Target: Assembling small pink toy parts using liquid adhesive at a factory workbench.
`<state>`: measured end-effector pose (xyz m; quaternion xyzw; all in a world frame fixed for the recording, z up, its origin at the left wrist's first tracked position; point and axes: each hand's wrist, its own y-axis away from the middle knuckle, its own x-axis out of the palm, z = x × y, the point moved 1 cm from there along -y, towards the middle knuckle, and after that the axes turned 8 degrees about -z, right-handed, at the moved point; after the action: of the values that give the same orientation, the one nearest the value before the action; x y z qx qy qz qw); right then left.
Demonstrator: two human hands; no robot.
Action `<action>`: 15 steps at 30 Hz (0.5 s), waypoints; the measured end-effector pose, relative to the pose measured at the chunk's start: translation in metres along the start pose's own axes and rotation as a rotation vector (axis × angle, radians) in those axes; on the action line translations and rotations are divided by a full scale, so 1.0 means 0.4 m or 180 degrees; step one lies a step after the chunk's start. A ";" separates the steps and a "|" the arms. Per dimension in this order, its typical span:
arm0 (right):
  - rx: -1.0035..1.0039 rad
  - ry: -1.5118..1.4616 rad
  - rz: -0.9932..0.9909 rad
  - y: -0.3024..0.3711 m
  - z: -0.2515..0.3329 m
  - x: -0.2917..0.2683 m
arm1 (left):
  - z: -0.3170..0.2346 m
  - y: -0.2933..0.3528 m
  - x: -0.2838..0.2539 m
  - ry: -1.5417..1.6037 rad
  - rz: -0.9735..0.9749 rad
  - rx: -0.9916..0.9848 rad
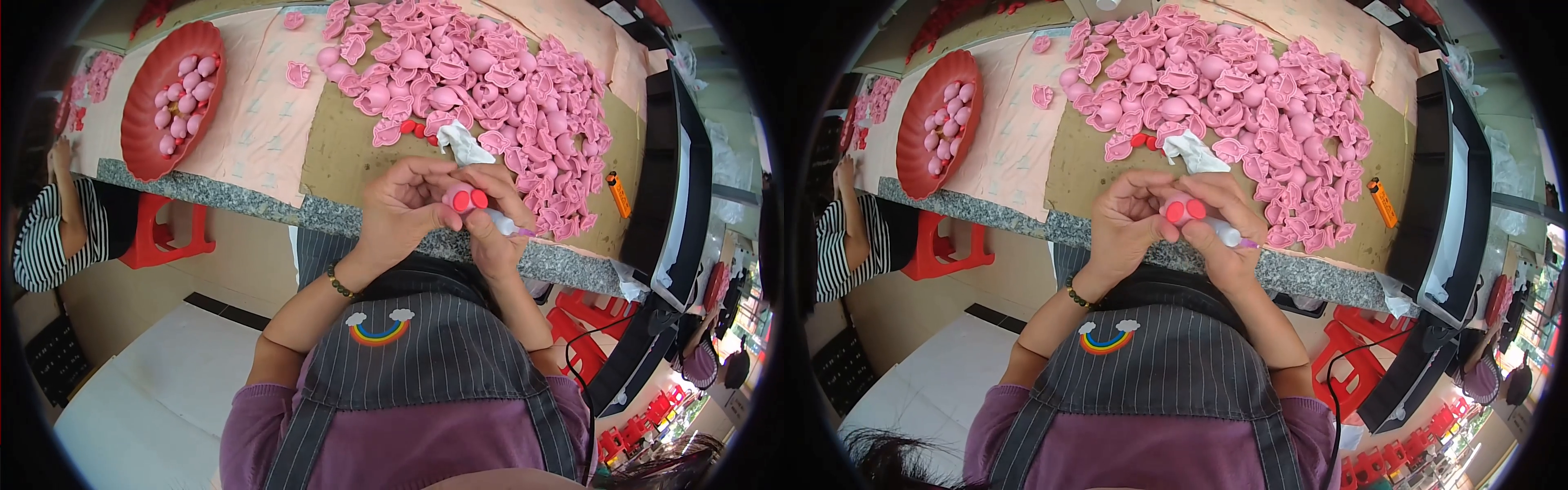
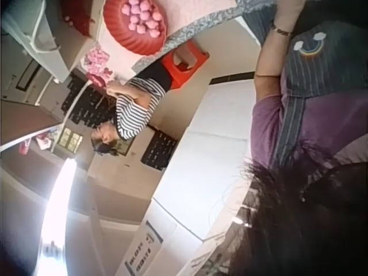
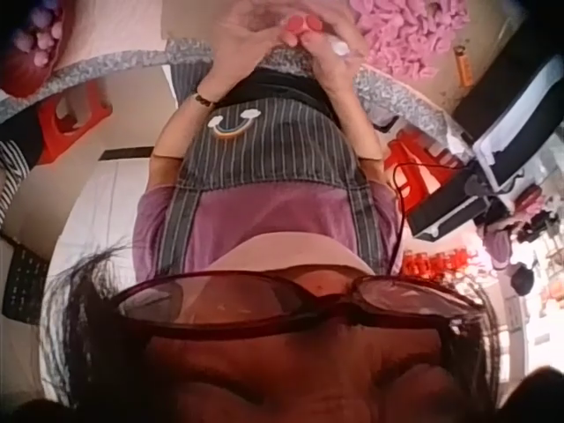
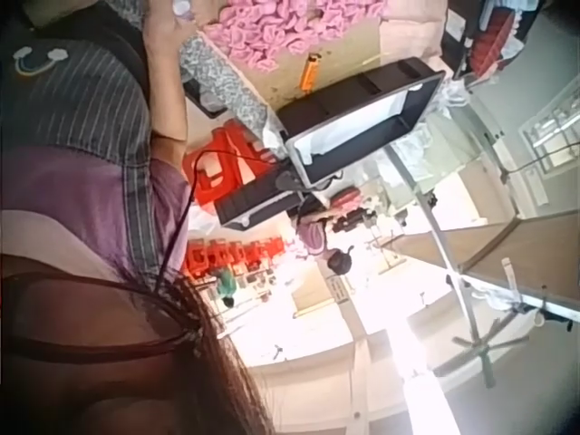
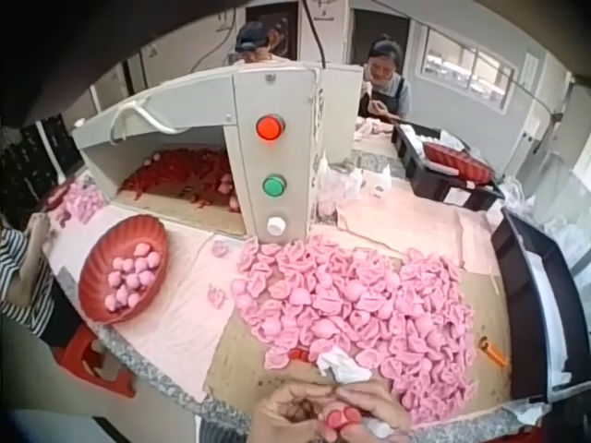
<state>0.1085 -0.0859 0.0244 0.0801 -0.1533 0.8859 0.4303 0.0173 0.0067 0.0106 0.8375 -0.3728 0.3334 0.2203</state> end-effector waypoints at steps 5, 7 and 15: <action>-0.0253 0.0797 0.0317 -0.001 0.001 -0.018 | 0.003 0.001 -0.020 -0.0413 0.0330 0.0494; -0.0372 0.0904 0.0343 0.002 0.005 -0.021 | 0.009 -0.001 -0.025 -0.0467 0.0376 0.0539; 0.0762 -0.1027 0.0071 -0.005 -0.026 -0.010 | -0.002 -0.006 0.013 -0.1479 0.0172 0.1306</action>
<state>0.1124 -0.0842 0.0139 0.2700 -0.1147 0.8782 0.3778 0.0215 0.0062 0.0145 0.9080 -0.3602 0.2070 -0.0534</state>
